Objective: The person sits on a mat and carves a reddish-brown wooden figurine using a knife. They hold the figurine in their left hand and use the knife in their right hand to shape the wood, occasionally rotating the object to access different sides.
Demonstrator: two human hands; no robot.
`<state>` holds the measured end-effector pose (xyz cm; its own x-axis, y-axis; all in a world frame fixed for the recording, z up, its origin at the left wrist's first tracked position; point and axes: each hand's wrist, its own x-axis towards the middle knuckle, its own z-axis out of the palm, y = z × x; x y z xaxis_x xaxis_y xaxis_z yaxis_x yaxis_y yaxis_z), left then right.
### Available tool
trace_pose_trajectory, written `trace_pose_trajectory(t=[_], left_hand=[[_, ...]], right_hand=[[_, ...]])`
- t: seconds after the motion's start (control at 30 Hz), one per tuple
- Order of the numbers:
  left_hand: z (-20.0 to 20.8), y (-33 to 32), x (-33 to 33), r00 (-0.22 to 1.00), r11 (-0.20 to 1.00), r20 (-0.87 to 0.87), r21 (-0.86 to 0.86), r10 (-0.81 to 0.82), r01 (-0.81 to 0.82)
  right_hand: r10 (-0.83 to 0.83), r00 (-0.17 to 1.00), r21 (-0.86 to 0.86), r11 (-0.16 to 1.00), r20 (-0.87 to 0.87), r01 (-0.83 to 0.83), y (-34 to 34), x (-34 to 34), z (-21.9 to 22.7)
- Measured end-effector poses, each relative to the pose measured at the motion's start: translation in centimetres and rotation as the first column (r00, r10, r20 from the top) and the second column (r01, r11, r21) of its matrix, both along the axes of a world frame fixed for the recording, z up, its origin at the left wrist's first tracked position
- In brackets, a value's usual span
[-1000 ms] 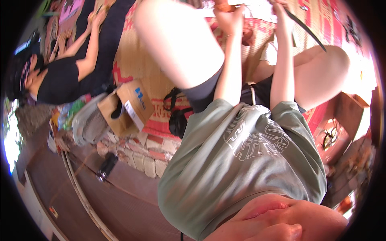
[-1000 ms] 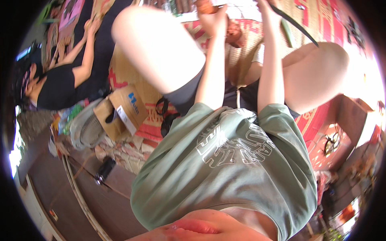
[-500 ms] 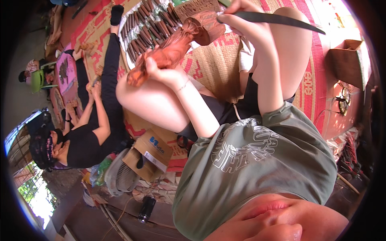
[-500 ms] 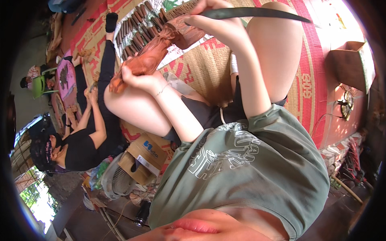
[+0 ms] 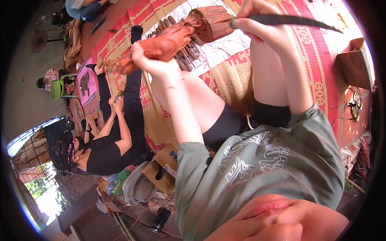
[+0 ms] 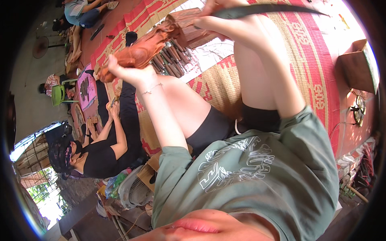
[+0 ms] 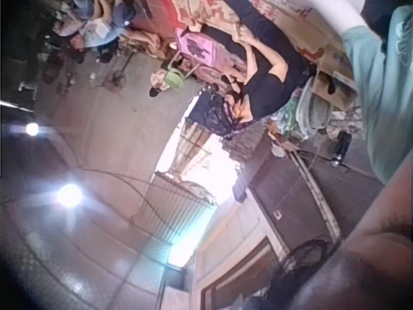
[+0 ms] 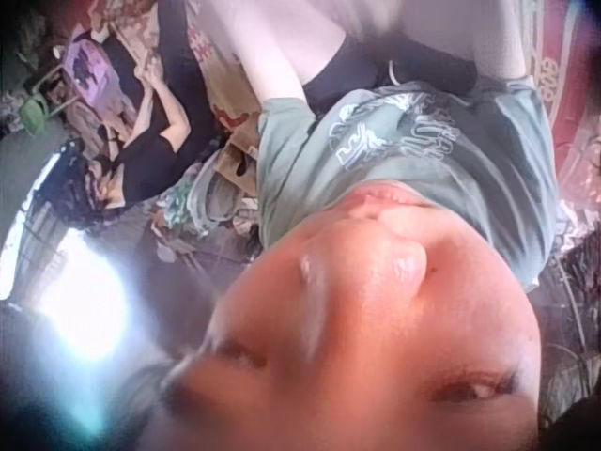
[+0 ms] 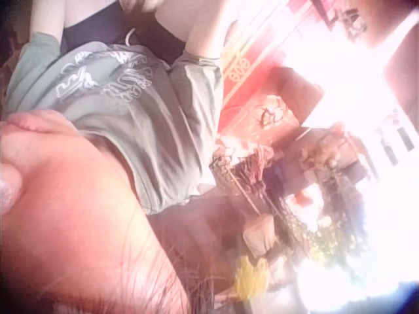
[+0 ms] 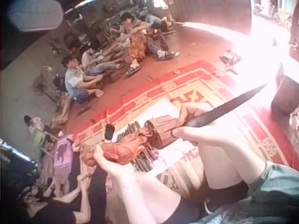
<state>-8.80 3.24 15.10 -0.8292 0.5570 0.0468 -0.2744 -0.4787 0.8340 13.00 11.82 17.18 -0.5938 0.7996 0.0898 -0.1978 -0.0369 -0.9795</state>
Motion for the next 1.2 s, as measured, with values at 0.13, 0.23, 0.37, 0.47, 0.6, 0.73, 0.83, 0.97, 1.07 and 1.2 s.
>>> trace_pose_trajectory(t=[0.13,0.23,0.37,0.47,0.6,0.73,0.83,0.97,1.07,1.2], left_hand=[[-1.2,2.0,-0.5,0.998,0.998,-0.010,-0.006,-0.055,0.055],[-2.9,2.0,-0.2,0.974,0.990,0.177,0.047,-0.139,0.133],[-5.7,2.7,-1.8,0.907,0.965,0.328,0.103,-0.263,0.243],[-5.7,3.6,-1.6,0.940,0.977,0.269,0.070,-0.212,0.200],[-5.7,3.8,-1.9,0.935,0.984,0.307,0.050,-0.176,0.169],[-5.6,4.2,-2.1,0.932,0.982,0.311,0.078,-0.185,0.169],[-5.8,4.6,-1.9,0.919,0.977,0.333,0.050,-0.211,0.206],[-6.8,5.1,-2.2,0.903,0.966,0.356,-0.001,-0.241,0.258],[-6.6,4.9,-1.8,0.899,0.962,0.366,-0.029,-0.241,0.270],[-6.8,4.9,-1.9,0.903,0.965,0.357,-0.020,-0.238,0.263]], right_hand=[[0.340,0.933,0.005,0.940,-0.121,-0.342,2.1,-4.0,3.7],[0.403,0.915,0.011,0.915,0.003,-0.403,3.0,-4.8,2.6],[0.236,0.961,0.194,0.946,0.143,-0.261,3.0,-5.9,0.3],[0.239,0.970,0.223,0.949,-0.051,-0.222,4.3,-7.4,-2.3],[0.248,0.969,0.144,0.958,0.012,-0.247,4.9,-7.5,-1.7],[0.246,0.961,0.159,0.951,0.127,-0.265,5.5,-7.1,-1.0],[0.292,0.951,0.054,0.953,0.098,-0.298,4.9,-6.6,-0.5],[0.229,0.970,0.497,0.834,0.082,-0.239,5.7,-7.0,-2.0],[0.195,0.955,0.471,0.836,0.221,-0.280,5.1,-7.3,-1.6],[0.356,0.897,0.366,0.823,0.260,-0.433,5.8,-7.6,-1.9]])
